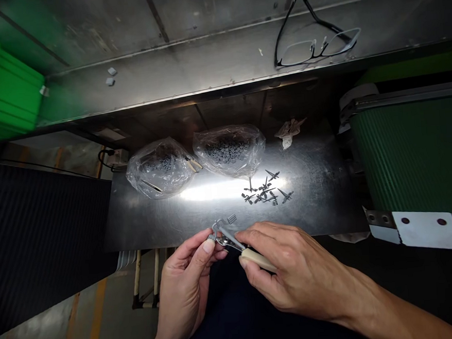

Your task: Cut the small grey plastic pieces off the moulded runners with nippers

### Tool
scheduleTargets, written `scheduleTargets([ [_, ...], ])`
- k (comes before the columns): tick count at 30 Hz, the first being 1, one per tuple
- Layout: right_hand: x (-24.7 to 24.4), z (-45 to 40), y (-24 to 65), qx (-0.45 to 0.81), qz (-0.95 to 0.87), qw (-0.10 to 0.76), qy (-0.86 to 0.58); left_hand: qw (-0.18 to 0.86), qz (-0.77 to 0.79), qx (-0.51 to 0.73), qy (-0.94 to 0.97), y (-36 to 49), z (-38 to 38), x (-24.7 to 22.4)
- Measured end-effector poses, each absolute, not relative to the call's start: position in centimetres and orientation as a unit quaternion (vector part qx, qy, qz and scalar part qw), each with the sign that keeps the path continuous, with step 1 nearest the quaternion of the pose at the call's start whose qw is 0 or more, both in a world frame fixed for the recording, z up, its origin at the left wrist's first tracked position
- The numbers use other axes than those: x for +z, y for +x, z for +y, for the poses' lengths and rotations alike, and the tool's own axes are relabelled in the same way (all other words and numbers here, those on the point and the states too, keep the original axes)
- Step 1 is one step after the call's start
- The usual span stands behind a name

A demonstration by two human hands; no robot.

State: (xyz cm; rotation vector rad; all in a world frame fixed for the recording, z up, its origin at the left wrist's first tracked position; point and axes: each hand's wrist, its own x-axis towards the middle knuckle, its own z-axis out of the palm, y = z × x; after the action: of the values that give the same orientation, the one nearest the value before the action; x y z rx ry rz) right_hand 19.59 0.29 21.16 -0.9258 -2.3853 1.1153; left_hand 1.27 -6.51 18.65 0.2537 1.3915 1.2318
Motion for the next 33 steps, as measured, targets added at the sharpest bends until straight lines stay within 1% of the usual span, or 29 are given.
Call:
scheduleTargets([
  [7,19.9,0.6,18.6,0.379,-0.843,0.204,-0.323,0.601,0.567,0.559,0.071,1.1,-6.2,18.4],
  [12,18.5,1.4,18.9,0.382,-0.827,0.186,-0.369,0.613,0.543,0.572,0.037,0.5,-5.9,17.1],
  [15,17.4,2.0,19.6,0.378,-0.805,0.179,-0.420,0.604,0.546,0.580,0.034,-0.7,-5.6,14.8],
  [19,16.2,2.2,20.6,0.376,-0.781,0.172,-0.468,0.610,0.557,0.560,0.062,-2.5,-4.5,9.2],
  [22,15.8,2.2,21.1,0.369,-0.765,0.179,-0.498,0.644,0.583,0.487,0.097,-2.5,-2.8,4.1],
  [26,15.8,2.0,21.9,0.363,-0.740,0.190,-0.534,0.666,0.647,0.328,0.171,-0.1,0.3,-1.7],
  [29,16.0,1.7,22.6,0.369,-0.720,0.194,-0.554,0.643,0.689,0.225,0.249,2.1,2.3,-4.4],
  [33,15.9,0.8,23.4,0.384,-0.690,0.193,-0.583,0.594,0.711,0.149,0.345,4.0,3.4,-5.9],
])
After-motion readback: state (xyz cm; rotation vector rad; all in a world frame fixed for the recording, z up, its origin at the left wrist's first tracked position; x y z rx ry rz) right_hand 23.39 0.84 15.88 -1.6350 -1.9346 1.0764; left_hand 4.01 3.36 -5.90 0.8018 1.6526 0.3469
